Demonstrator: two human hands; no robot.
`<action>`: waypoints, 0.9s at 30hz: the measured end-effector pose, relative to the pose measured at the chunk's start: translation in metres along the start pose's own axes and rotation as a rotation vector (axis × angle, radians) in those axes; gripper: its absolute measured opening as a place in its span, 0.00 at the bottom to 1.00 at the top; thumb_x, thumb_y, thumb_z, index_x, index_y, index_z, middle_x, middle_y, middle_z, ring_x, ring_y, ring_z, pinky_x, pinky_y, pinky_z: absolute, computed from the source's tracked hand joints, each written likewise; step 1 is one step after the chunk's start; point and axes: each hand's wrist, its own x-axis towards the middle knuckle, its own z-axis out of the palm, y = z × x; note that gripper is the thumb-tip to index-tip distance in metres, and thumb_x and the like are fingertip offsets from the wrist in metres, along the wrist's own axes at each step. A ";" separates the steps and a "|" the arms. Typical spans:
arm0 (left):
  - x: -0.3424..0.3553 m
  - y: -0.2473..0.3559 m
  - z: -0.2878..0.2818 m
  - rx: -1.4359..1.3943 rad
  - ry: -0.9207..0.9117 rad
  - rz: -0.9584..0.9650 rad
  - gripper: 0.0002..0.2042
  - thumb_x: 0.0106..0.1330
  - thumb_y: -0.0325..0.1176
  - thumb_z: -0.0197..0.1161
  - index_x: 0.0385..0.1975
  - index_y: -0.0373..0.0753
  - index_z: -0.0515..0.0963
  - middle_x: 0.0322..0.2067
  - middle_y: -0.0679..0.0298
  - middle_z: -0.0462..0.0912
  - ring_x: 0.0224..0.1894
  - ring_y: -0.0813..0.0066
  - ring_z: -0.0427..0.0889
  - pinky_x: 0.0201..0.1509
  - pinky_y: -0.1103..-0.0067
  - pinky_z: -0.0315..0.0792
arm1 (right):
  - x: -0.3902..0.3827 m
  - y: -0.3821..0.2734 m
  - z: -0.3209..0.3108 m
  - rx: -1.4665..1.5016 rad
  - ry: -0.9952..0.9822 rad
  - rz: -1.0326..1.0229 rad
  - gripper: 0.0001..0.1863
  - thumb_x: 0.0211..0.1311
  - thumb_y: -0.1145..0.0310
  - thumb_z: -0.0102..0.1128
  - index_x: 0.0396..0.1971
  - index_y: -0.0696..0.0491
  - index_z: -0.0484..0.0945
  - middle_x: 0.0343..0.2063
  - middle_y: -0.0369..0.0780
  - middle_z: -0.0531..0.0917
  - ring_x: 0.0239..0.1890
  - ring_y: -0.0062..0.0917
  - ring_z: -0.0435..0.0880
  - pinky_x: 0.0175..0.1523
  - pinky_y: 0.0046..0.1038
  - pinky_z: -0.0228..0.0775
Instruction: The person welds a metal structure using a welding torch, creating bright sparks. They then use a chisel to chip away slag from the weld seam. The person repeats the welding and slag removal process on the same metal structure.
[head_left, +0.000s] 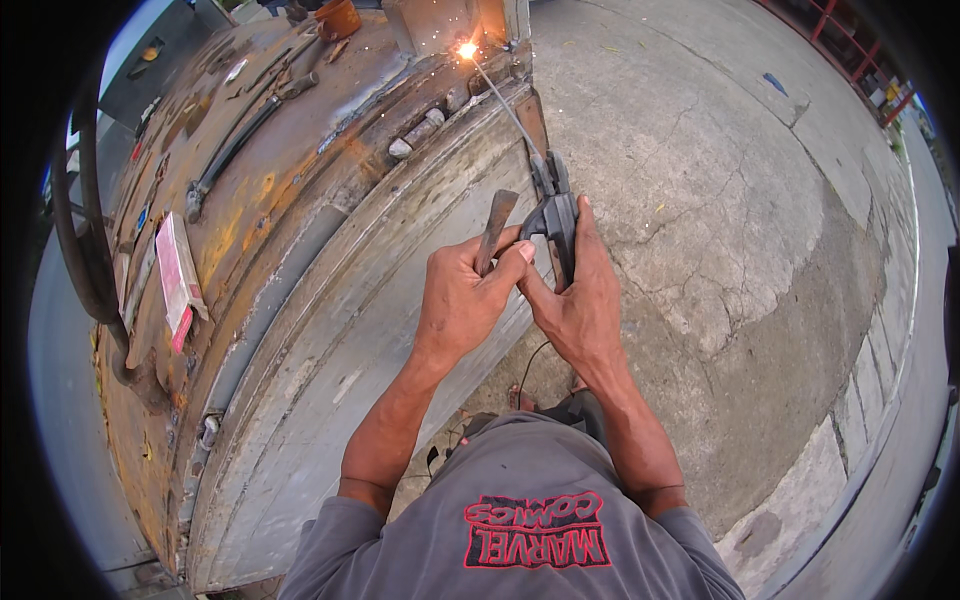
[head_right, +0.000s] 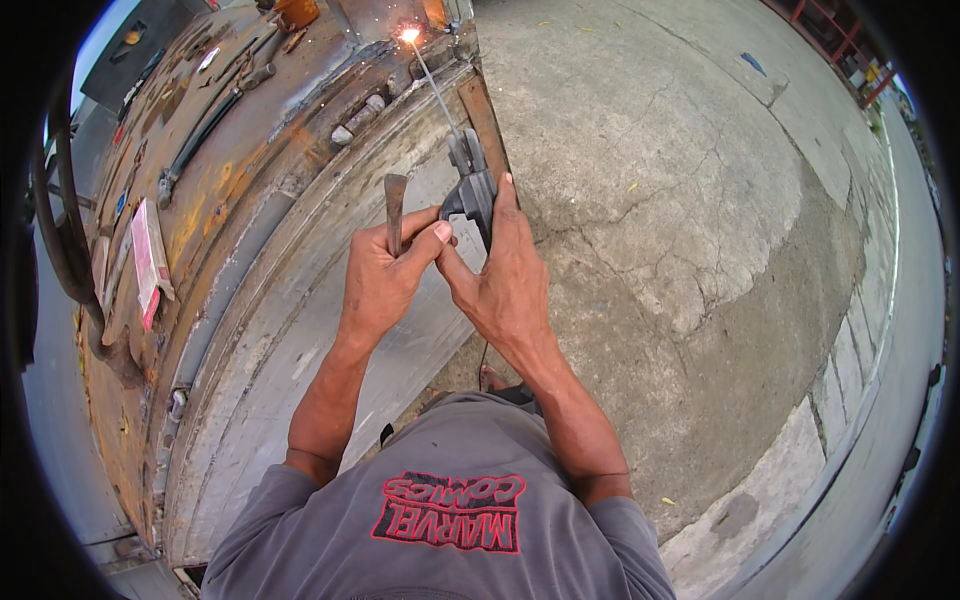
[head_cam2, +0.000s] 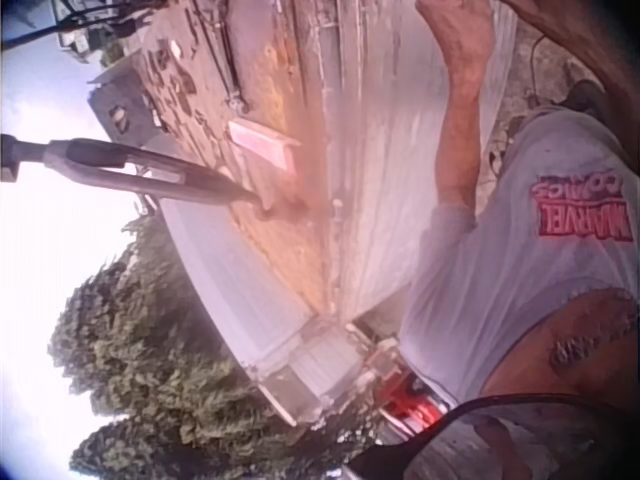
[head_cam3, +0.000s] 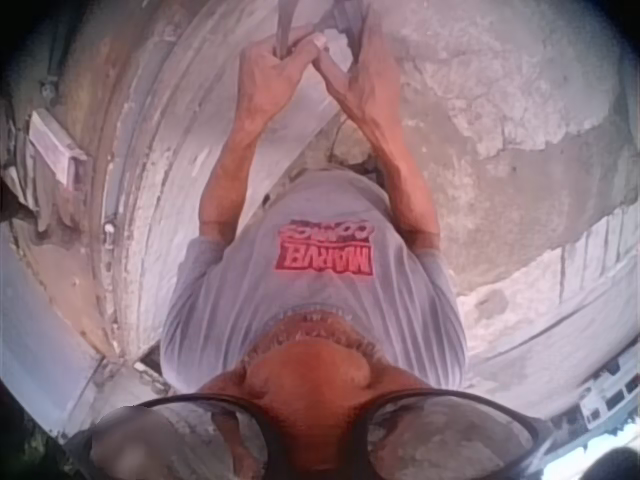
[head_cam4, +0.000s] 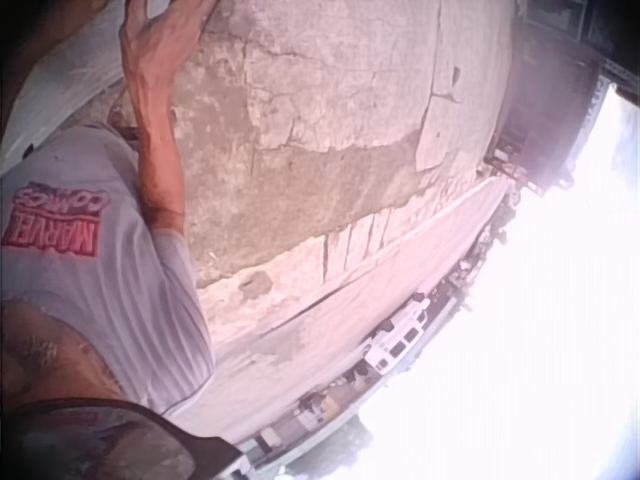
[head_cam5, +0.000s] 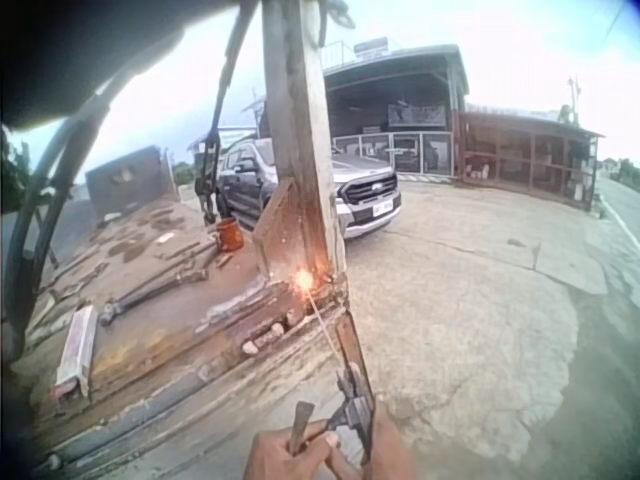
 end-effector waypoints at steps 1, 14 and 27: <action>0.000 0.000 0.001 -0.005 0.010 0.018 0.16 0.75 0.36 0.71 0.52 0.28 0.89 0.23 0.72 0.79 0.28 0.89 0.72 0.29 0.81 0.65 | -0.001 0.001 0.000 -0.020 0.037 -0.046 0.53 0.69 0.58 0.73 0.79 0.71 0.51 0.54 0.59 0.81 0.53 0.47 0.87 0.51 0.42 0.82; 0.000 0.003 0.001 -0.007 0.002 -0.001 0.15 0.75 0.34 0.71 0.52 0.29 0.89 0.25 0.72 0.82 0.28 0.89 0.72 0.29 0.81 0.64 | -0.001 0.000 0.002 -0.010 0.020 0.013 0.53 0.70 0.55 0.73 0.79 0.70 0.50 0.58 0.62 0.80 0.56 0.50 0.87 0.54 0.44 0.83; 0.005 -0.010 0.001 0.020 0.030 0.074 0.19 0.73 0.40 0.72 0.53 0.29 0.88 0.16 0.72 0.68 0.23 0.88 0.66 0.24 0.77 0.61 | 0.000 0.006 0.007 -0.046 0.058 -0.055 0.52 0.68 0.57 0.74 0.78 0.71 0.53 0.58 0.63 0.80 0.58 0.51 0.87 0.56 0.44 0.83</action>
